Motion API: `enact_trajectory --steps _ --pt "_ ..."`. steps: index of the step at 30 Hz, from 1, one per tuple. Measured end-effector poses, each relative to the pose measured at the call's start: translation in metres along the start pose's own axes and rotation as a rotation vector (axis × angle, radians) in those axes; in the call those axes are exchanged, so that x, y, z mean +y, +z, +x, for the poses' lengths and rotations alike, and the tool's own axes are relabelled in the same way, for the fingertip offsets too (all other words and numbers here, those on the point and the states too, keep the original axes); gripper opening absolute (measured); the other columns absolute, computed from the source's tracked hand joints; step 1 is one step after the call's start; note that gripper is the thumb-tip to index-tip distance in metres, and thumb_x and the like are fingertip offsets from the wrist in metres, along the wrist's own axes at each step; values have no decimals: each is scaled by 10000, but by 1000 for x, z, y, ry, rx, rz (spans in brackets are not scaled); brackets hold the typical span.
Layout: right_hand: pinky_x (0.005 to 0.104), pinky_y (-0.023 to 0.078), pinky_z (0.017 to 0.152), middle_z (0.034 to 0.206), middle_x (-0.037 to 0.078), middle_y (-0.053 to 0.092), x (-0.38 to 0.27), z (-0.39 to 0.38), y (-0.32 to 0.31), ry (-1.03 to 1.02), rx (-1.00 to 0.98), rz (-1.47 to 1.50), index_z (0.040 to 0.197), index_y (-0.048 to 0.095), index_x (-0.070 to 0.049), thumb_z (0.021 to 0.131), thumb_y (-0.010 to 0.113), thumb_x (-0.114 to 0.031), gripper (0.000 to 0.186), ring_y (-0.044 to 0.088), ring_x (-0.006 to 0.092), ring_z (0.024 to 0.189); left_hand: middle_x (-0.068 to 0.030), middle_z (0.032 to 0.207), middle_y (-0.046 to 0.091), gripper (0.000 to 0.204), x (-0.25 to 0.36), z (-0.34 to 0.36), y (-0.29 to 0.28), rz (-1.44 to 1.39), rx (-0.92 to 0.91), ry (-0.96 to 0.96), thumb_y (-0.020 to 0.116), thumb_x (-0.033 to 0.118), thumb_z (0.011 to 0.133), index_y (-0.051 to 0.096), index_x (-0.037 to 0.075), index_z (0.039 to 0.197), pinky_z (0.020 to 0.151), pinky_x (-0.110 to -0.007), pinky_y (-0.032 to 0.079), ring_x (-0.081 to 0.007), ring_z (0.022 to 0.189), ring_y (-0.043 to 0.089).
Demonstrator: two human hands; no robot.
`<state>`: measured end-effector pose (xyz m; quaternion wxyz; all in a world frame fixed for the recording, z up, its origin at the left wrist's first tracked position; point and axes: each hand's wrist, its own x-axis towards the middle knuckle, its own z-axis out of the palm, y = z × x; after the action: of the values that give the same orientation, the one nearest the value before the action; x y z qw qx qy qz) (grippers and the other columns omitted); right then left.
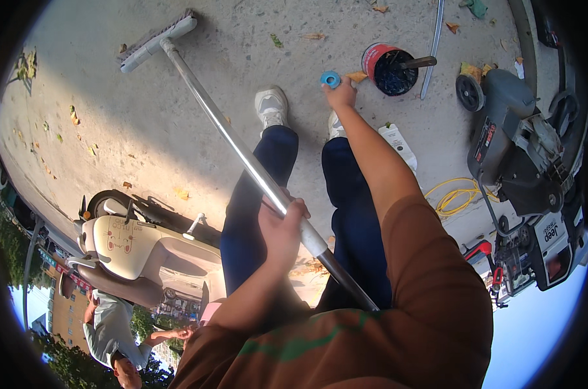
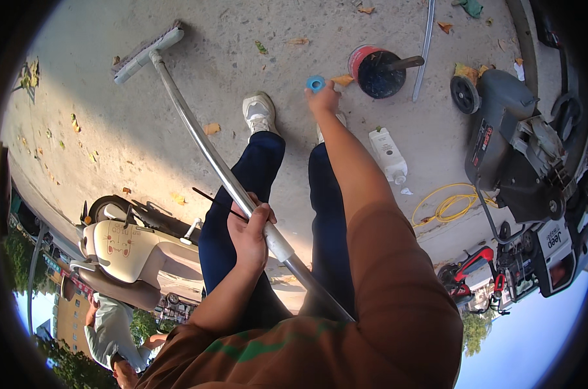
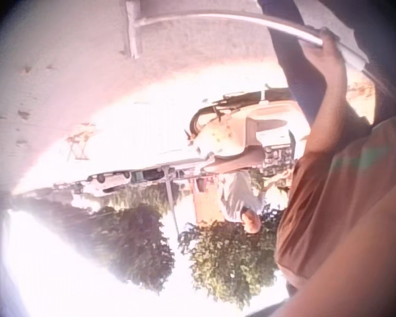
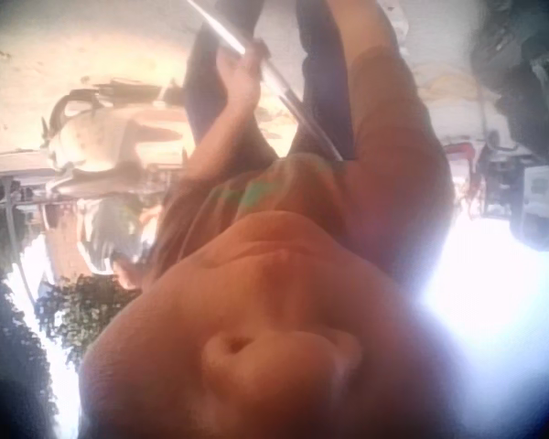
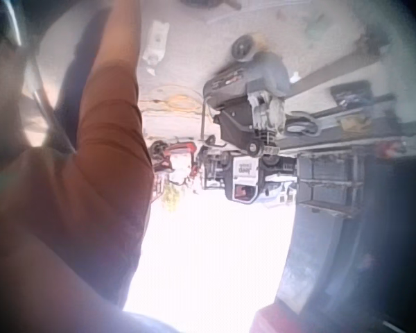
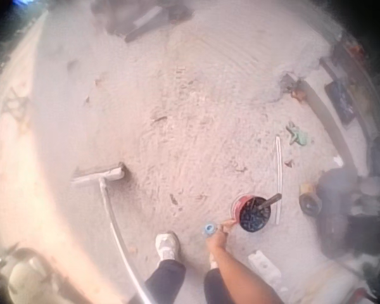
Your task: The person sweeps a cluttered outdoor workshop area with a broom, moving leaves and debris toward a central spot. They briefly pick up a yellow cable and a small plastic bag, then continue sweeping before entering the workshop.
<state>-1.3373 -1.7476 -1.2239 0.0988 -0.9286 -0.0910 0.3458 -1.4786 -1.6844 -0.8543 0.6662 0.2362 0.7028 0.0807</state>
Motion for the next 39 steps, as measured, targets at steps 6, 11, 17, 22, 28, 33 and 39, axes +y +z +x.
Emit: enact_trajectory --steps 6,11,17,22,28,33,39 --pt "434 476 832 1190 295 420 -14 27 33 81 -4 -88 1250 369 -62 658 764 -343 765 543 423 963 -69 700 532 209 4 3 9 -3 -16 -72 566 7 763 459 7 943 556 -239 429 -130 579 527" --pt "436 480 821 1056 209 540 -4 10 0 54 -93 230 1130 465 -67 691 645 -123 477 554 354 972 -72 656 540 171 8 3 21 39 -22 -118 550 53 782 465 17 926 562 -222 389 -122 570 504" --pt "559 452 865 1027 159 526 38 -46 -153 489 -644 1477 1074 483 -74 634 437 7 450 554 341 999 -78 639 536 125 -13 15 27 41 -54 -36 546 38 797 476 22 899 556 -234 383 -131 560 506" --pt "447 492 810 950 152 571 145 -79 -309 430 -219 1455 1025 527 -34 681 431 -21 357 604 299 875 -64 646 541 130 -13 12 17 94 -3 30 572 76 778 501 24 874 528 -243 388 -129 559 503" --pt "340 487 725 781 133 616 290 -136 -367 502 -124 254 868 645 -101 728 460 -148 236 631 238 743 -41 629 518 51 28 -36 -9 132 -16 -37 574 77 770 529 53 767 493 -237 369 -113 543 481" --pt "373 470 738 957 182 644 285 -153 -288 597 -152 -104 947 666 -72 804 508 -392 384 640 251 837 -40 616 515 33 33 -80 -11 258 19 -64 555 58 766 531 53 745 520 -239 358 -117 560 479" --pt "496 416 690 879 89 625 254 -139 -216 1183 -205 1043 982 600 -96 826 565 -382 328 566 218 697 -41 620 522 48 27 -84 4 286 58 -33 561 71 772 538 54 733 521 -241 365 -118 557 480"
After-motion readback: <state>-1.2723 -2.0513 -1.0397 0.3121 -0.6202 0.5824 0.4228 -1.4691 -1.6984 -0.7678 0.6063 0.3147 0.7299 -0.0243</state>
